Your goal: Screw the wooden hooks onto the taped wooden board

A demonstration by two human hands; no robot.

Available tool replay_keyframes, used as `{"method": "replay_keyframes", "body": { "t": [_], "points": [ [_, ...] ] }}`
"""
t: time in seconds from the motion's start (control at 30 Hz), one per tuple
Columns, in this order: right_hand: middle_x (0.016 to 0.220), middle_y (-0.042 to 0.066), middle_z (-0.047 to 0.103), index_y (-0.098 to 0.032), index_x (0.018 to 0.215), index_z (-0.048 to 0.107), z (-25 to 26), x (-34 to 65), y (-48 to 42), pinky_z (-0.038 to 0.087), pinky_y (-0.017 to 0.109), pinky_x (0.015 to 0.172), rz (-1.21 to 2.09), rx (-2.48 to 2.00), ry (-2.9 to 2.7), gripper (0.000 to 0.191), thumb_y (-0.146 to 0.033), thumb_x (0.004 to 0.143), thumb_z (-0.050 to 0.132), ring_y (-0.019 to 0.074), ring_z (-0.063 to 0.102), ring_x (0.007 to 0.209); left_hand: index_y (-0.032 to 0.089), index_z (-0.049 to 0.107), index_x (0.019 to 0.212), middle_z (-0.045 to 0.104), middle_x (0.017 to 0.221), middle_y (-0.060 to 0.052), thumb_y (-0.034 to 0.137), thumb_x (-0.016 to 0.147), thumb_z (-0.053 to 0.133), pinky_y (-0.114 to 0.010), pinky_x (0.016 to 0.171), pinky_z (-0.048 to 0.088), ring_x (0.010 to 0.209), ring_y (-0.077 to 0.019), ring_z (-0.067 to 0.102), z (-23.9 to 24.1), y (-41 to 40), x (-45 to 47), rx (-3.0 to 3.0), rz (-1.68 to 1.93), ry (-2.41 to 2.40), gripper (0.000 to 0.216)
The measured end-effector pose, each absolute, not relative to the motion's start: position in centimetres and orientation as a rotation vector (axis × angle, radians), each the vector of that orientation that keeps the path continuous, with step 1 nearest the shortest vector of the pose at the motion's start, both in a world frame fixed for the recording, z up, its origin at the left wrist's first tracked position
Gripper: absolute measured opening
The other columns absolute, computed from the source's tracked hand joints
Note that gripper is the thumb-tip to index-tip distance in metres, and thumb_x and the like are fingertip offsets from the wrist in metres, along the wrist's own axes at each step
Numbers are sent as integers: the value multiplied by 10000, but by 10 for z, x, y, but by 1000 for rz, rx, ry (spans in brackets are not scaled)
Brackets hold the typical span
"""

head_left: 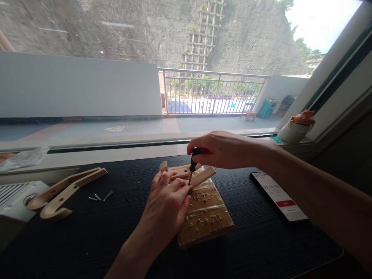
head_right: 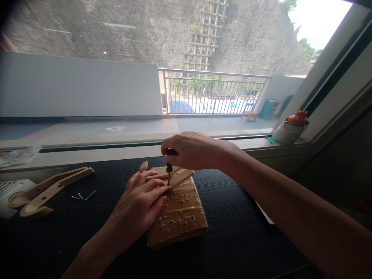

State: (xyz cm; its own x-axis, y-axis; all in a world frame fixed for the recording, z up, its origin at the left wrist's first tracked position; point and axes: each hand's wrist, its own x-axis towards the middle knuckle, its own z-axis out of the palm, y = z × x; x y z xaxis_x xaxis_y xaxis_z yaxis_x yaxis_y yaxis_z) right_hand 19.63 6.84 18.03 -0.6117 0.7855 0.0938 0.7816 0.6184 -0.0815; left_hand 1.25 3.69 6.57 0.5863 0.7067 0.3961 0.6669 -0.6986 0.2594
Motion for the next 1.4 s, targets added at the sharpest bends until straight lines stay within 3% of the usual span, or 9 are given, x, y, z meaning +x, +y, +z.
{"method": "replay_keyframes", "body": {
  "t": [0.4, 0.6, 0.83, 1.03, 1.17, 1.4],
  "points": [
    [654, 24, 611, -172, 851, 678, 176, 189, 70, 256, 237, 535, -9, -1410, -2656, 312, -375, 838, 441, 103, 443, 557, 247, 648, 1055, 650, 1052, -16, 210, 854, 471, -558, 1066, 202, 1187, -292, 378, 64, 37, 11, 2724, 722, 1187, 271],
    [669, 1, 611, -207, 941, 651, 181, 193, 68, 258, 231, 534, 32, -1272, -2749, 254, -300, 826, 444, 95, 422, 550, 248, 648, 1055, 655, 1035, -20, 198, 848, 477, -555, 1067, 204, 1184, -285, 386, 66, 37, 12, 2719, 718, 1193, 274],
    [601, -9, 561, -166, 818, 655, 173, 189, 70, 247, 218, 493, 38, -1326, -2673, 259, -337, 825, 461, 76, 370, 504, 240, 654, 1044, 654, 1041, -19, 200, 848, 476, -553, 1072, 191, 1190, -289, 379, 65, 37, 12, 2710, 718, 1194, 268],
    [624, -4, 587, -192, 876, 669, 174, 192, 70, 259, 222, 509, -31, -1368, -2662, 285, -375, 828, 457, 87, 416, 525, 237, 649, 1051, 647, 1043, -8, 207, 854, 467, -538, 1080, 181, 1190, -277, 370, 64, 38, 12, 2726, 699, 1197, 270],
    [643, -22, 599, -210, 973, 655, 177, 193, 70, 280, 207, 519, 50, -1251, -2708, 266, -294, 833, 445, 78, 431, 533, 232, 646, 1053, 645, 1046, -7, 201, 852, 467, -530, 1087, 166, 1198, -271, 362, 63, 38, 12, 2728, 697, 1200, 272],
    [620, -8, 583, -178, 849, 671, 172, 190, 71, 267, 205, 500, 51, -1343, -2643, 274, -346, 830, 455, 77, 404, 518, 235, 645, 1058, 650, 1040, -7, 200, 847, 472, -533, 1080, 173, 1196, -278, 364, 63, 38, 12, 2724, 682, 1220, 276]
  ]
}}
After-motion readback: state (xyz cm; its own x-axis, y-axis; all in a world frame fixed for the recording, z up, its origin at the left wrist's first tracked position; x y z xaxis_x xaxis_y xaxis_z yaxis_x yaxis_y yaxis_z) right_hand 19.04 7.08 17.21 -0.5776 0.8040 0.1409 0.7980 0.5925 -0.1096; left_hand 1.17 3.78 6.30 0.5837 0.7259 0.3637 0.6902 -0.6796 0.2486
